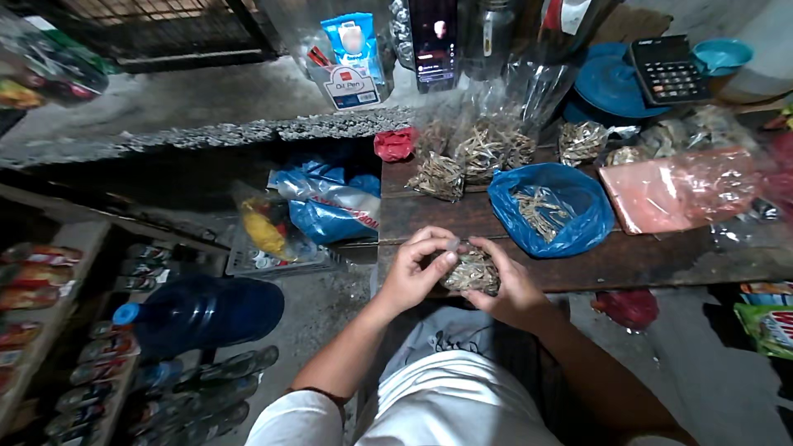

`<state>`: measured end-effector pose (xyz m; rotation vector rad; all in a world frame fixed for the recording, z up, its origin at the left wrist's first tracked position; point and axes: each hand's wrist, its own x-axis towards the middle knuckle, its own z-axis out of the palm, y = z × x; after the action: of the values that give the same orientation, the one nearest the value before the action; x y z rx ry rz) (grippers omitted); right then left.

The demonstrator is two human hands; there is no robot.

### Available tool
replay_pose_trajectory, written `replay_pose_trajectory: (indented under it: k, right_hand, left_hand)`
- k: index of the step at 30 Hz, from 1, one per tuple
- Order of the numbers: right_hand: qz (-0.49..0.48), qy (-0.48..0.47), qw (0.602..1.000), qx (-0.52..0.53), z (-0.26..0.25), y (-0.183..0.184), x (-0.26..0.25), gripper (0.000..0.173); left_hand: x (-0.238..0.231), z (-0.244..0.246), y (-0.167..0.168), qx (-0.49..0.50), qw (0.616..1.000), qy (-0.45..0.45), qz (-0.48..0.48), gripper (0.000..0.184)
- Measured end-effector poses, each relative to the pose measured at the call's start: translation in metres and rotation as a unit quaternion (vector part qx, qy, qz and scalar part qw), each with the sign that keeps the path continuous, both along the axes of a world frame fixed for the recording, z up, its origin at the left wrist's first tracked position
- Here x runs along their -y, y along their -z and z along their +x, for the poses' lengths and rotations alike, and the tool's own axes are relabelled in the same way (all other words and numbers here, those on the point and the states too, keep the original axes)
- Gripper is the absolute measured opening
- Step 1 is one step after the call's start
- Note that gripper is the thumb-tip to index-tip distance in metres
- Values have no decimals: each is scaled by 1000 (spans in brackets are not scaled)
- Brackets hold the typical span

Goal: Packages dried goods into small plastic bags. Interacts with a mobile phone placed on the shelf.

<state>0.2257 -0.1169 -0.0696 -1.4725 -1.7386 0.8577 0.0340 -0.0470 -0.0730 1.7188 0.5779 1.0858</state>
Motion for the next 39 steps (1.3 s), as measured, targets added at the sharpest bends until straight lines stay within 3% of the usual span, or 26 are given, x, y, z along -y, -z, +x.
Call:
replay_pose_trajectory:
  k: [9, 13, 17, 26, 30, 34, 36, 39]
  right_hand:
    - [-12, -118, 981, -150, 12, 7, -2, 80]
    - [-43, -95, 987, -122, 6, 4, -1, 92]
    - [-62, -48, 995, -60, -4, -2, 1, 88]
    - [-50, -39, 997, -37, -6, 2, 1, 81]
    - [-62, -26, 993, -95, -6, 1, -5, 74]
    - [-79, 5, 969, -233, 0, -2, -16, 64]
    - [-82, 0, 960, -267, 4, 1, -21, 64]
    - [-98, 2, 954, -284, 5, 3, -24, 61]
  left_hand:
    - [-11, -10, -2, 42, 989, 135, -36, 21]
    - [-6, -4, -1, 53, 990, 127, -41, 14]
    - [0, 5, 5, 51, 994, 100, -17, 14]
    - [9, 12, 9, 16, 997, 35, 69, 25]
    - [6, 10, -1, 2, 1000, 20, 7, 19]
    - [-12, -5, -10, -99, 990, 68, -72, 81]
    - [-15, -10, -11, -129, 983, 82, -104, 85]
    - [-11, -11, -12, -136, 975, 71, -159, 69]
